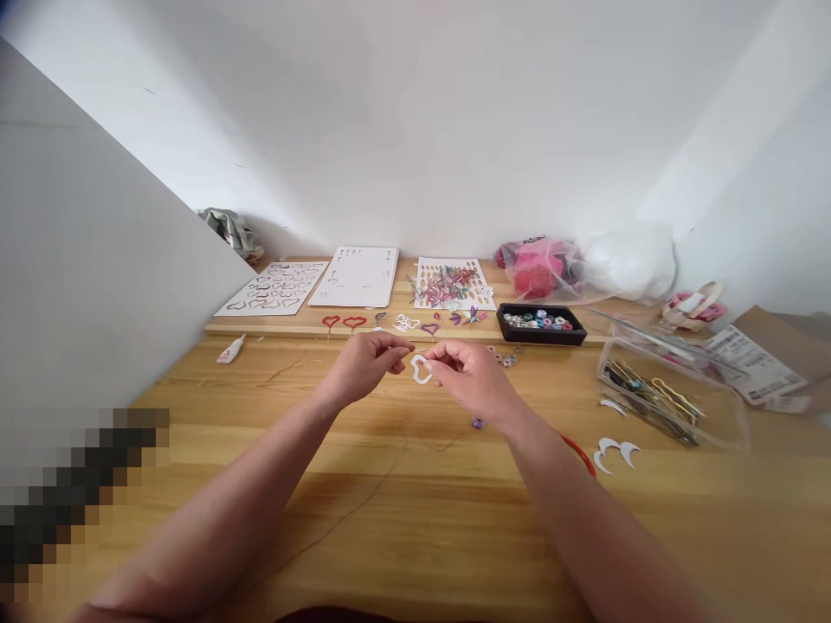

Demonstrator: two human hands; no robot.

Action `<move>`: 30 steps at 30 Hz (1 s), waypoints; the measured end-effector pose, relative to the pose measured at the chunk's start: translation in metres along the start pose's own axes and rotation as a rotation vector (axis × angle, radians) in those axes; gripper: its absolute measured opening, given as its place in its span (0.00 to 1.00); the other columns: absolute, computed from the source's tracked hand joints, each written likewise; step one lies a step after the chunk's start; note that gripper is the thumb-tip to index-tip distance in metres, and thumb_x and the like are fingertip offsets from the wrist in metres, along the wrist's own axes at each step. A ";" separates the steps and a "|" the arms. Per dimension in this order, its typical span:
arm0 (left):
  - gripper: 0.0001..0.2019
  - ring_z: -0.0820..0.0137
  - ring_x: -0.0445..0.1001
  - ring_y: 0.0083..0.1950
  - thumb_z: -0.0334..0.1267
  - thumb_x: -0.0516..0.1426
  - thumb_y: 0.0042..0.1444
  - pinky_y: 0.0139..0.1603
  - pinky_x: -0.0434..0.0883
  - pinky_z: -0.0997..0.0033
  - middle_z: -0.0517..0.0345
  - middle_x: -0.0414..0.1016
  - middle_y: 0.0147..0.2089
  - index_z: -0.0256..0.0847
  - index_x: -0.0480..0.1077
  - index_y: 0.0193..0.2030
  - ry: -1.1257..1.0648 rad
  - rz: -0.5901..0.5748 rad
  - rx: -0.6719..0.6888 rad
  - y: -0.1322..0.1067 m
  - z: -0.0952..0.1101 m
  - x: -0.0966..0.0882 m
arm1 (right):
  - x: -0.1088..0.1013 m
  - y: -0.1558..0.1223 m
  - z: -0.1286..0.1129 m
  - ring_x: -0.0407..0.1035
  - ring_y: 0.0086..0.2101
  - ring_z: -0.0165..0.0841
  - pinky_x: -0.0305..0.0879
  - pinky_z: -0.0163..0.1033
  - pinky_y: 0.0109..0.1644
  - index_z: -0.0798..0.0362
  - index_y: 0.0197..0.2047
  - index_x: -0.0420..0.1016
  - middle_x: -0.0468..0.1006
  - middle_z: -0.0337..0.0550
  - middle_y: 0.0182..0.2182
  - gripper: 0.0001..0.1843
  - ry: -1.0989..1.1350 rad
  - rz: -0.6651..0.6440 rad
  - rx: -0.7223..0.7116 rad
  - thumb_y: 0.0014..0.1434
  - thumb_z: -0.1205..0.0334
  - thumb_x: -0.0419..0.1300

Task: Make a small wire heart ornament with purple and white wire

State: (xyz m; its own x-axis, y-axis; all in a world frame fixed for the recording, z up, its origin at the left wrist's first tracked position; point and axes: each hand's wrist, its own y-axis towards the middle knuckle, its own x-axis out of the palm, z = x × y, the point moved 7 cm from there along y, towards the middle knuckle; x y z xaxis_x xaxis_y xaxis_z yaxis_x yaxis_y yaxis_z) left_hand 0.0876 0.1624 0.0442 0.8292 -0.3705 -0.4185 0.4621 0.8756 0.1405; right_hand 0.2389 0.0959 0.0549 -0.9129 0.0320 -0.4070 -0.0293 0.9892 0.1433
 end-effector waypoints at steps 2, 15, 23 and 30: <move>0.12 0.70 0.76 0.28 0.38 0.55 0.60 0.32 0.70 0.72 0.57 0.77 0.26 0.36 0.79 0.37 0.079 0.009 0.045 0.005 0.005 -0.003 | -0.001 0.003 -0.005 0.69 0.28 0.31 0.63 0.37 0.32 0.52 0.36 0.79 0.78 0.40 0.28 0.13 -0.069 0.014 -0.025 0.60 0.50 0.62; 0.12 0.70 0.70 0.30 0.27 0.51 0.59 0.31 0.59 0.72 0.56 0.76 0.29 0.37 0.74 0.31 0.444 -0.031 0.188 0.007 0.005 0.002 | 0.016 0.023 -0.019 0.68 0.25 0.29 0.62 0.35 0.29 0.50 0.42 0.80 0.79 0.38 0.27 0.09 -0.153 0.050 -0.156 0.58 0.57 0.64; 0.08 0.69 0.70 0.28 0.27 0.53 0.56 0.28 0.57 0.72 0.53 0.77 0.28 0.37 0.73 0.32 0.512 -0.009 0.111 0.007 -0.005 0.002 | 0.022 0.012 -0.024 0.73 0.31 0.32 0.65 0.36 0.33 0.50 0.47 0.80 0.82 0.40 0.33 0.12 -0.224 0.043 -0.225 0.59 0.60 0.64; 0.11 0.65 0.76 0.36 0.26 0.54 0.55 0.35 0.65 0.71 0.51 0.81 0.36 0.38 0.76 0.40 0.488 -0.028 0.115 0.002 -0.002 0.004 | 0.023 0.008 -0.029 0.67 0.24 0.28 0.63 0.35 0.30 0.52 0.46 0.81 0.82 0.37 0.28 0.12 -0.295 0.140 -0.300 0.59 0.66 0.64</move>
State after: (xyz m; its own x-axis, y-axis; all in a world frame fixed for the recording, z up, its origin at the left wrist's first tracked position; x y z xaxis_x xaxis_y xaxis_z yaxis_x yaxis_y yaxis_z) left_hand 0.0909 0.1633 0.0413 0.5848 -0.1807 -0.7908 0.5364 0.8174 0.2099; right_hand 0.2063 0.1004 0.0725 -0.7626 0.2452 -0.5986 -0.0701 0.8886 0.4533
